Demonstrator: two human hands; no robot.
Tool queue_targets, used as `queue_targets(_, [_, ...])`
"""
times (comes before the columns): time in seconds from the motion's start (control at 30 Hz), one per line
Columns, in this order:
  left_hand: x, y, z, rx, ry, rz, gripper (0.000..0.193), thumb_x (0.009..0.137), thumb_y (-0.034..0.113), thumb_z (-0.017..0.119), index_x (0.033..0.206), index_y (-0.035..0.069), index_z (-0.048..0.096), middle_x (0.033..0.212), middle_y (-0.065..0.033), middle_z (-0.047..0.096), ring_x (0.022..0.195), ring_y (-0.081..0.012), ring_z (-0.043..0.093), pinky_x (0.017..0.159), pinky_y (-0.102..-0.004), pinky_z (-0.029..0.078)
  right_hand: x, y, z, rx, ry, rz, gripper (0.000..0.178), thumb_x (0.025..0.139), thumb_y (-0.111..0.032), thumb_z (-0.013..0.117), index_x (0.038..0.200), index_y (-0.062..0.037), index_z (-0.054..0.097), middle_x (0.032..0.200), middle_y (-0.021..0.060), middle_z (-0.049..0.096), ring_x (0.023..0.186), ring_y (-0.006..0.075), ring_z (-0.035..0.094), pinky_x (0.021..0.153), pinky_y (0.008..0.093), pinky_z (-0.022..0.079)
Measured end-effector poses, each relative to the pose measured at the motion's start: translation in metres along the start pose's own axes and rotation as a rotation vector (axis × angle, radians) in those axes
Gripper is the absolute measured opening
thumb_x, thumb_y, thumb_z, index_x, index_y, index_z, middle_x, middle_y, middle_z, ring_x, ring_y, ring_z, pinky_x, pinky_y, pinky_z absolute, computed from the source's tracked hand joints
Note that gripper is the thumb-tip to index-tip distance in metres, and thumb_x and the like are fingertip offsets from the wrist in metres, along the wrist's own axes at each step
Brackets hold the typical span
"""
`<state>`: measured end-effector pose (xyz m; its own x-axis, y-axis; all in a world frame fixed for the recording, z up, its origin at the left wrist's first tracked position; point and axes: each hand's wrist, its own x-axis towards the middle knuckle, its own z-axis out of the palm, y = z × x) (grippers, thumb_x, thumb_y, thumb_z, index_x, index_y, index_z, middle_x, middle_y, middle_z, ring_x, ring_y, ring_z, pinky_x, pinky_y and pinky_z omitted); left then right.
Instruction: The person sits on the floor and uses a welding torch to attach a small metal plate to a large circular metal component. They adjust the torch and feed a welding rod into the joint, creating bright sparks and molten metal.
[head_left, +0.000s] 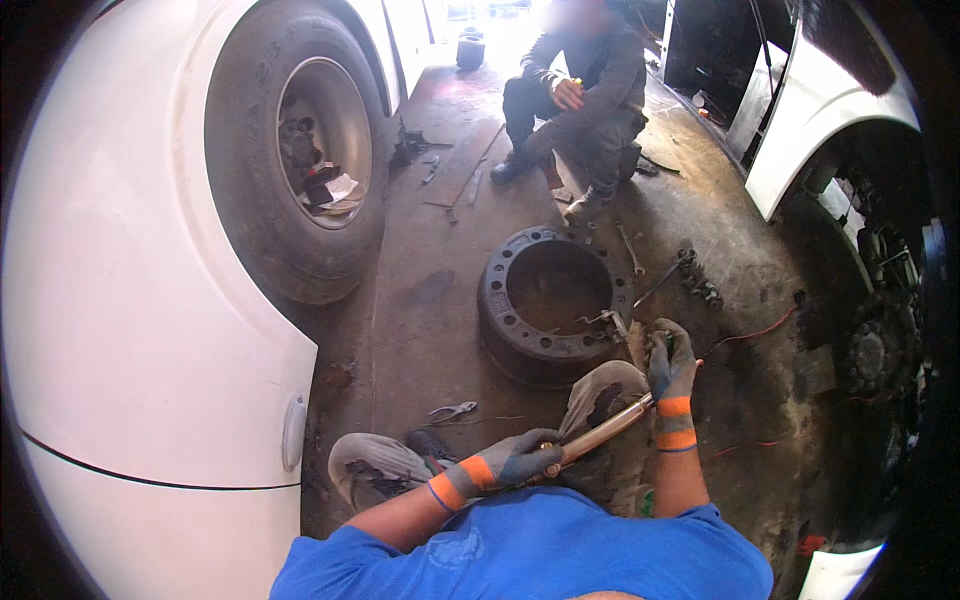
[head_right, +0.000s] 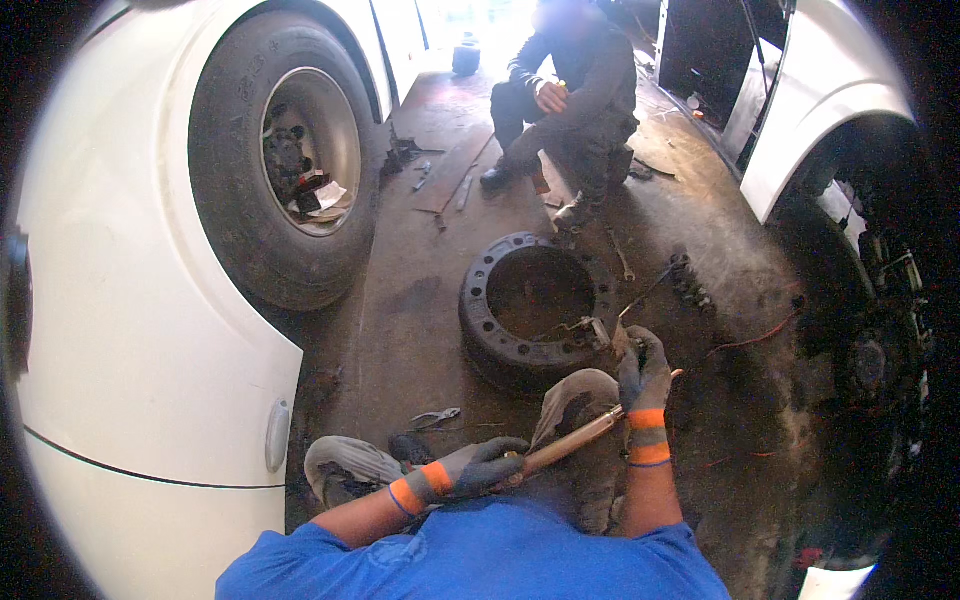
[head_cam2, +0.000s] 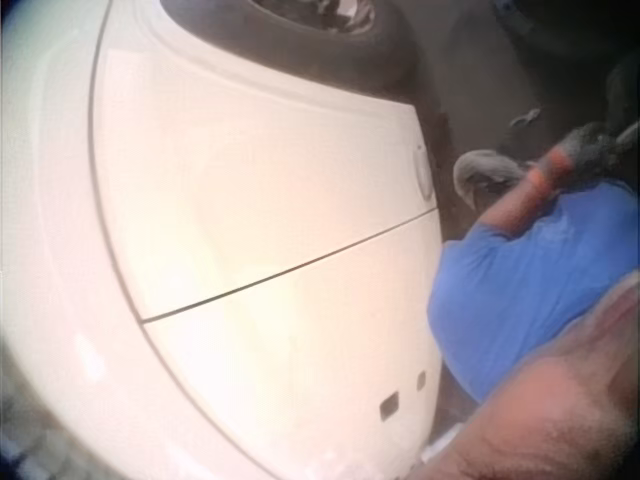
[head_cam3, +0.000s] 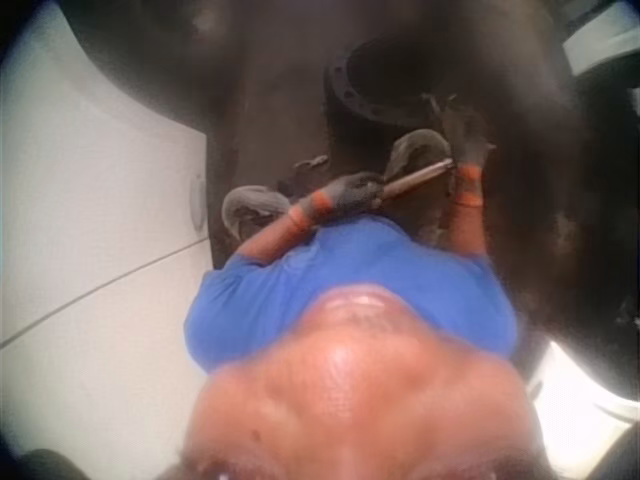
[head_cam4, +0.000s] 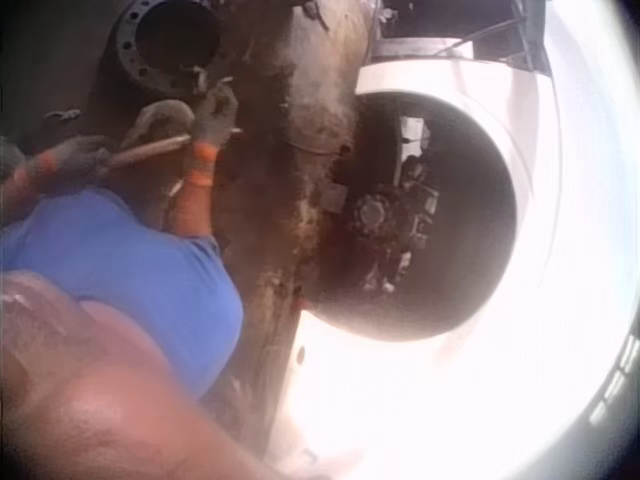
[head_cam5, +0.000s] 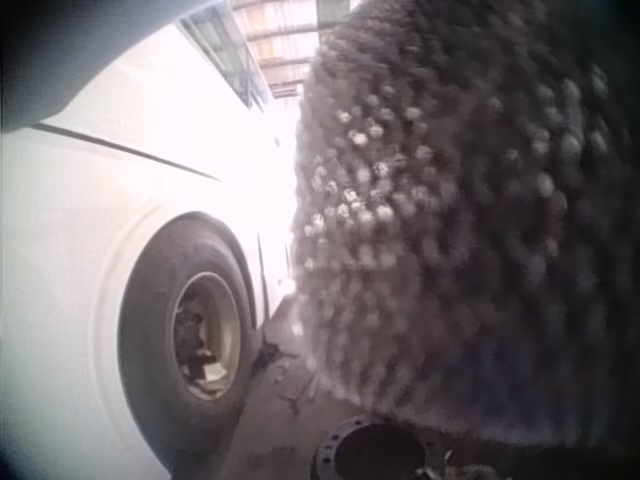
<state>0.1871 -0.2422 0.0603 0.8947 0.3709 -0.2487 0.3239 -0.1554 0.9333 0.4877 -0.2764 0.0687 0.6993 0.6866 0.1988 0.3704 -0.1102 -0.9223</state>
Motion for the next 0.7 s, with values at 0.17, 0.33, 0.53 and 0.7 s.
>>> queue_targets(0.17, [-0.001,0.032,0.008,0.253,0.052,-0.145,0.086,0.076,0.058,0.065,0.14,0.009,0.033,0.112,-0.0293,0.059,0.102,-0.0424,0.059,0.084,-0.0422,0.048,0.001,0.019,-0.006,0.243,0.072,-0.09,0.025,0.093,-0.009,0.051,0.117,-0.0045,0.056,0.102,0.0044,0.062,0.077,0.0085,0.056,0.072,0.0245,0.049])
queue_targets(0.33, [0.0,0.036,0.001,0.203,0.104,-0.163,0.083,0.076,0.053,0.068,0.138,0.008,0.036,0.113,-0.0263,0.06,0.102,-0.0408,0.06,0.085,-0.0423,0.048,0.002,-0.021,-0.03,0.484,0.106,0.1,0.03,0.097,-0.018,0.046,0.124,-0.0061,0.051,0.092,0.0054,0.061,0.074,0.0107,0.057,0.069,0.0258,0.049])
queue_targets(0.53, [0.02,0.018,-0.001,-0.069,0.263,-0.092,0.077,0.08,0.048,0.067,0.135,0.002,0.041,0.1,-0.0168,0.065,0.084,-0.0272,0.065,0.072,-0.0346,0.051,0.003,-0.019,-0.071,0.566,0.126,0.012,0.034,0.093,-0.014,0.046,0.125,-0.0013,0.047,0.097,0.0088,0.061,0.084,0.0184,0.061,0.075,0.032,0.051])
queue_targets(0.7, [0.024,0.018,-0.016,-0.366,0.027,-0.325,0.035,0.087,0.016,0.059,0.119,0.004,0.055,0.098,-0.0108,0.063,0.09,-0.0215,0.06,0.08,-0.0307,0.049,-0.006,0.038,-0.089,0.544,0.029,0.059,0.036,0.092,-0.014,0.052,0.126,-0.0011,0.048,0.1,0.0098,0.062,0.088,0.0172,0.062,0.076,0.0305,0.052])
